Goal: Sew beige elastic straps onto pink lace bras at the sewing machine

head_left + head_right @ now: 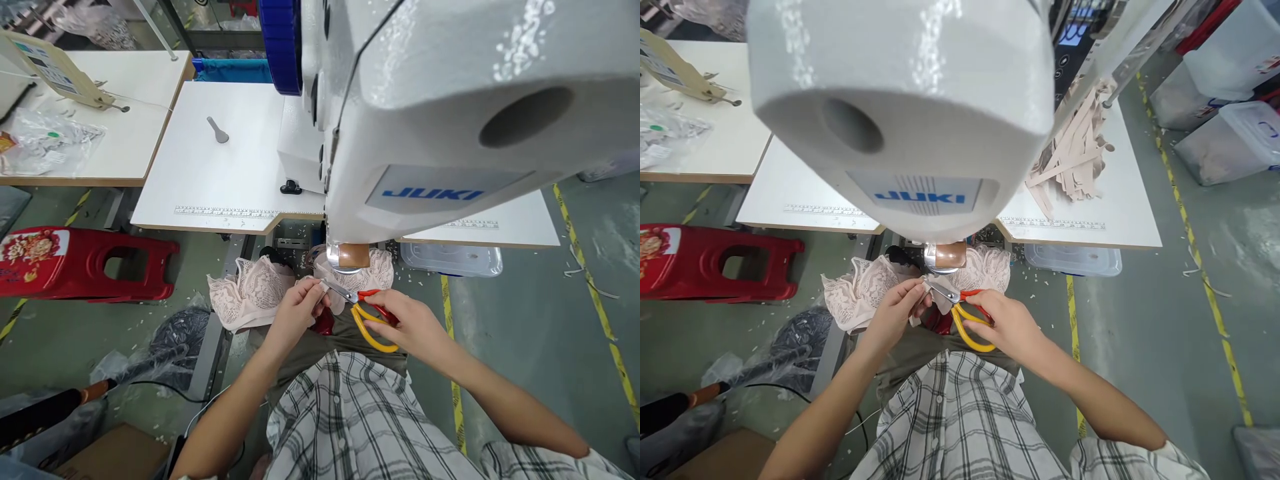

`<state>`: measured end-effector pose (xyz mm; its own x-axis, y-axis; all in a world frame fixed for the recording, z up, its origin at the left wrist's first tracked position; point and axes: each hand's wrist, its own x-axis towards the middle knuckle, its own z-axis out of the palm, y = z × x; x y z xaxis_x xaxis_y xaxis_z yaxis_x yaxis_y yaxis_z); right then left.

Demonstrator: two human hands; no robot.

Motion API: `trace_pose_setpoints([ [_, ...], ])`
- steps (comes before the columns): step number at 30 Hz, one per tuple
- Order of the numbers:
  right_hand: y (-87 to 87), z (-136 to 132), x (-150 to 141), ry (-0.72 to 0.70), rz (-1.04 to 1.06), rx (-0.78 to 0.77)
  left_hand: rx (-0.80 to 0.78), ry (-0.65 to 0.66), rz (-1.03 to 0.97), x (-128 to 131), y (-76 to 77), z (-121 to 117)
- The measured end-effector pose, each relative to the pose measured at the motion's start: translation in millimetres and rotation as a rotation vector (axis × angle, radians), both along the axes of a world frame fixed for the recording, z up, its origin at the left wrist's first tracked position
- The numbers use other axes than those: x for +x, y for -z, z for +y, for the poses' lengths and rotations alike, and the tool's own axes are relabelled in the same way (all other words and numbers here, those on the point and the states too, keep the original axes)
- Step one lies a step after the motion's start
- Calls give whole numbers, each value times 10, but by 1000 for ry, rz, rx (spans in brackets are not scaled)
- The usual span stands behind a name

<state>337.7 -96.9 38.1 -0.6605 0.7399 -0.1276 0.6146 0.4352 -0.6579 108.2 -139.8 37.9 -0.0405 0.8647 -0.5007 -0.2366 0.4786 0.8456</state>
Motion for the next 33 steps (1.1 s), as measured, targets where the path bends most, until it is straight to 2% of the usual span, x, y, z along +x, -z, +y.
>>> trace_pose_setpoints([
  [6, -11, -58, 123, 126, 69, -63, -40, -85, -261, -92, 105, -22],
  [12, -52, -105, 15, 74, 72, -114, -53, -168, -289, -130, 135, -43],
  [16, -33, -106, -116, 57, 75, -135, -9, -158, -193, -139, 102, -75],
  [26, 96, -76, -364, 101, 61, -192, 116, -76, 317, -139, 107, -104],
  [33, 85, -46, -341, 118, 80, -271, 122, -67, 417, -150, 62, -102],
])
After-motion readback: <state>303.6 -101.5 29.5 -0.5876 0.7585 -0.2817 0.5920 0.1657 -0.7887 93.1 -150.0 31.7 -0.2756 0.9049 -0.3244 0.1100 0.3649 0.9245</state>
